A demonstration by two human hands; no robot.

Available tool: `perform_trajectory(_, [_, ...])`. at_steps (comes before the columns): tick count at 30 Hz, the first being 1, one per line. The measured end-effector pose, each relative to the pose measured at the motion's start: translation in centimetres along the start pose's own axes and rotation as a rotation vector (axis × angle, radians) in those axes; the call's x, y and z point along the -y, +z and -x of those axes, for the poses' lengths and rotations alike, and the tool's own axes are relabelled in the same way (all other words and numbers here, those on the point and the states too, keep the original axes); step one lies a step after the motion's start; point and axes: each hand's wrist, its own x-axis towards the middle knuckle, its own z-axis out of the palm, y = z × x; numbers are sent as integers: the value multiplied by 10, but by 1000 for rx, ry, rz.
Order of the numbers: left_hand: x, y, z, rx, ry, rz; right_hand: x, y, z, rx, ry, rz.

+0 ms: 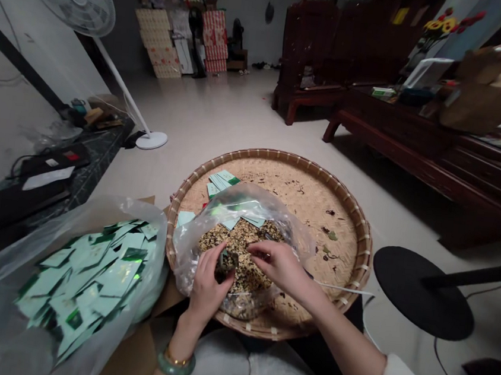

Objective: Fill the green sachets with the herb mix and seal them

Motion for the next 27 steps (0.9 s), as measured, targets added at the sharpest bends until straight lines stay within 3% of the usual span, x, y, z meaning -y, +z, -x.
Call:
perform_trajectory(4, [1,-2,1,-13,40,-2,15,2,10,-30,-170,7])
perform_trajectory(6, [0,-1,1,-1,38,6,22,8,12,30,-242,104])
perform_trajectory(10, [-2,1,0,2,-21,66,18,20,6,122,-197,294])
perform_trajectory(12, [-1,1,-1,4,-125,178,11,20,2,82,-165,225])
perform_trajectory(15, [4,-3,-4,57,-402,520,2,11,-4,30,-156,103])
perform_trajectory(19, [8,-11,-9,192,-731,851,0,-8,-6,66,-117,33])
perform_trajectory(24, [1,-14,-14,196,-823,918,4,-29,-5,146,29,-104])
perform_trajectory(27, [-6,-10,-15,201,-817,908,2,-27,-7,129,94,-150])
